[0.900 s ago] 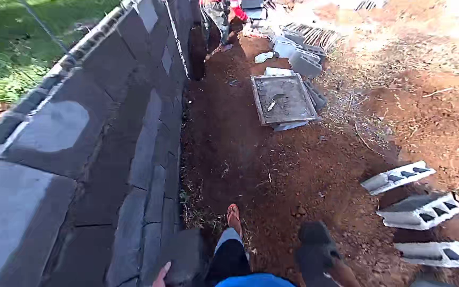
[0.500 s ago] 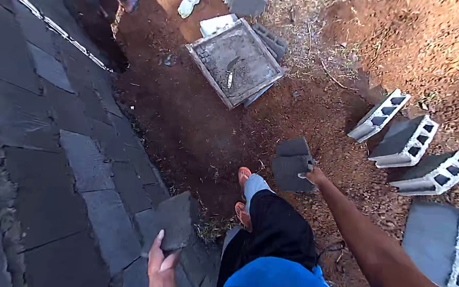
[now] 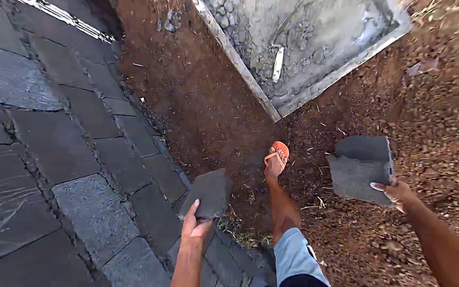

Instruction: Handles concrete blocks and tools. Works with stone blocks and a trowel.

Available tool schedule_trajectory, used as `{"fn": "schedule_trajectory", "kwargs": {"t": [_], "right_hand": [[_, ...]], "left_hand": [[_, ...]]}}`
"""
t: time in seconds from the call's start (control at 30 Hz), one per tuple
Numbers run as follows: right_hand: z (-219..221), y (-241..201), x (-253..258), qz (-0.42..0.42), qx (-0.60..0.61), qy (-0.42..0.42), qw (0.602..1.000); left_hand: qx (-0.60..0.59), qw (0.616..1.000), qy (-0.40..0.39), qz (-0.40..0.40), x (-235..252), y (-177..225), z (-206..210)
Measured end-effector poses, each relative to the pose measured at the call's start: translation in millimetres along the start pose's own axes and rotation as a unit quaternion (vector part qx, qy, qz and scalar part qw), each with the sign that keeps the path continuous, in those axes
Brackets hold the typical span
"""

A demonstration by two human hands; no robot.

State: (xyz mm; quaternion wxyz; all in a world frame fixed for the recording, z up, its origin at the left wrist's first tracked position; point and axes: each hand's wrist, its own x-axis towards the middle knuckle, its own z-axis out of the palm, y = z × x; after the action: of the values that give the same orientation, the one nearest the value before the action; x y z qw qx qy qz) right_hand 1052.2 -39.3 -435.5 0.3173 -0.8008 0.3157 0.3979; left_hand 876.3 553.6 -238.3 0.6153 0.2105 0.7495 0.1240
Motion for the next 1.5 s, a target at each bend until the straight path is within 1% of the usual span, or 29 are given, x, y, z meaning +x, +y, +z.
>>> {"fn": "schedule_trajectory", "kwargs": {"t": [0.07, 0.1, 0.13, 0.17, 0.2, 0.27, 0.3, 0.37, 0.47, 0.53, 0.63, 0.73, 0.77, 0.83, 0.9, 0.97, 1.0, 1.03, 1.1, 1.17, 1.2, 1.27, 1.33, 1.37, 1.43, 1.5], "right_hand": [[-7, -15, 10, 0.043, -0.105, 0.047, 0.992], [-14, -32, 8, 0.061, -0.163, 0.074, 0.982], [-21, -55, 3, 0.072, -0.194, 0.102, 0.973], [-26, -80, -4, 0.062, -0.203, 0.123, 0.970], [-28, -107, -12, 0.028, -0.201, 0.125, 0.971], [-18, -172, -23, -0.077, -0.181, 0.087, 0.977], [-4, -210, -27, -0.118, -0.166, 0.056, 0.977], [30, -287, -28, -0.174, -0.139, 0.014, 0.975], [90, -383, -4, -0.243, -0.123, -0.019, 0.962], [126, -439, 19, -0.260, -0.107, -0.039, 0.959], [172, -501, 43, -0.223, -0.052, -0.027, 0.973], [201, -539, 62, -0.141, -0.031, 0.040, 0.989], [206, -545, 70, -0.122, -0.036, 0.055, 0.990], [209, -549, 82, -0.111, -0.043, 0.061, 0.991], [198, -550, 74, -0.104, -0.029, 0.055, 0.993], [174, -551, 39, -0.092, -0.028, 0.061, 0.994], [167, -549, 12, -0.096, -0.031, 0.066, 0.993], [165, -544, -17, -0.113, -0.021, 0.073, 0.991], [163, -517, -71, -0.159, 0.057, 0.098, 0.981], [159, -475, -118, -0.187, 0.154, 0.094, 0.966], [156, -455, -137, -0.173, 0.177, 0.069, 0.967], [145, -420, -173, -0.107, 0.144, 0.039, 0.983], [131, -394, -210, -0.051, 0.099, 0.049, 0.993], [125, -382, -230, -0.036, 0.097, 0.066, 0.992], [110, -361, -264, -0.037, 0.127, 0.112, 0.985], [85, -348, -287, -0.046, 0.140, 0.135, 0.980]], "left_hand": [[0.019, 0.999, 0.018, -0.019, 8, 12, 47], [0.030, 0.999, 0.025, -0.024, 9, 18, 70], [0.034, 0.999, 0.031, -0.028, 9, 23, 93], [0.032, 0.998, 0.032, -0.033, 8, 29, 114], [0.028, 0.998, 0.031, -0.039, 6, 34, 133], [0.007, 0.998, 0.027, -0.051, 4, 43, 165], [-0.007, 0.998, 0.026, -0.055, 3, 49, 180], [-0.035, 0.998, 0.010, -0.059, -1, 56, 208], [-0.052, 0.997, -0.012, -0.047, -9, 69, 241], [-0.060, 0.996, -0.044, -0.046, -11, 79, 258], [-0.044, 0.995, -0.083, -0.037, -1, 92, 277], [0.000, 0.993, -0.113, -0.025, 15, 110, 302], [0.010, 0.993, -0.117, -0.019, 21, 116, 309], [0.024, 0.993, -0.117, -0.009, 36, 129, 322], [0.042, 0.992, -0.116, 0.000, 49, 142, 332], [0.055, 0.992, -0.118, 0.004, 57, 151, 339], [0.057, 0.992, -0.114, 0.007, 58, 158, 339], [0.058, 0.993, -0.107, 0.010, 57, 166, 338], [0.069, 0.992, -0.106, 0.020, 48, 180, 337], [0.102, 0.986, -0.127, 0.018, 31, 186, 335], [0.122, 0.982, -0.140, 0.013, 19, 188, 335], [0.155, 0.975, -0.162, 0.002, -7, 188, 332], [0.184, 0.967, -0.176, -0.007, -39, 184, 334], [0.200, 0.963, -0.180, -0.010, -57, 179, 338], [0.239, 0.952, -0.190, -0.015, -95, 159, 353], [0.263, 0.940, -0.214, -0.020, -127, 128, 371]]}}
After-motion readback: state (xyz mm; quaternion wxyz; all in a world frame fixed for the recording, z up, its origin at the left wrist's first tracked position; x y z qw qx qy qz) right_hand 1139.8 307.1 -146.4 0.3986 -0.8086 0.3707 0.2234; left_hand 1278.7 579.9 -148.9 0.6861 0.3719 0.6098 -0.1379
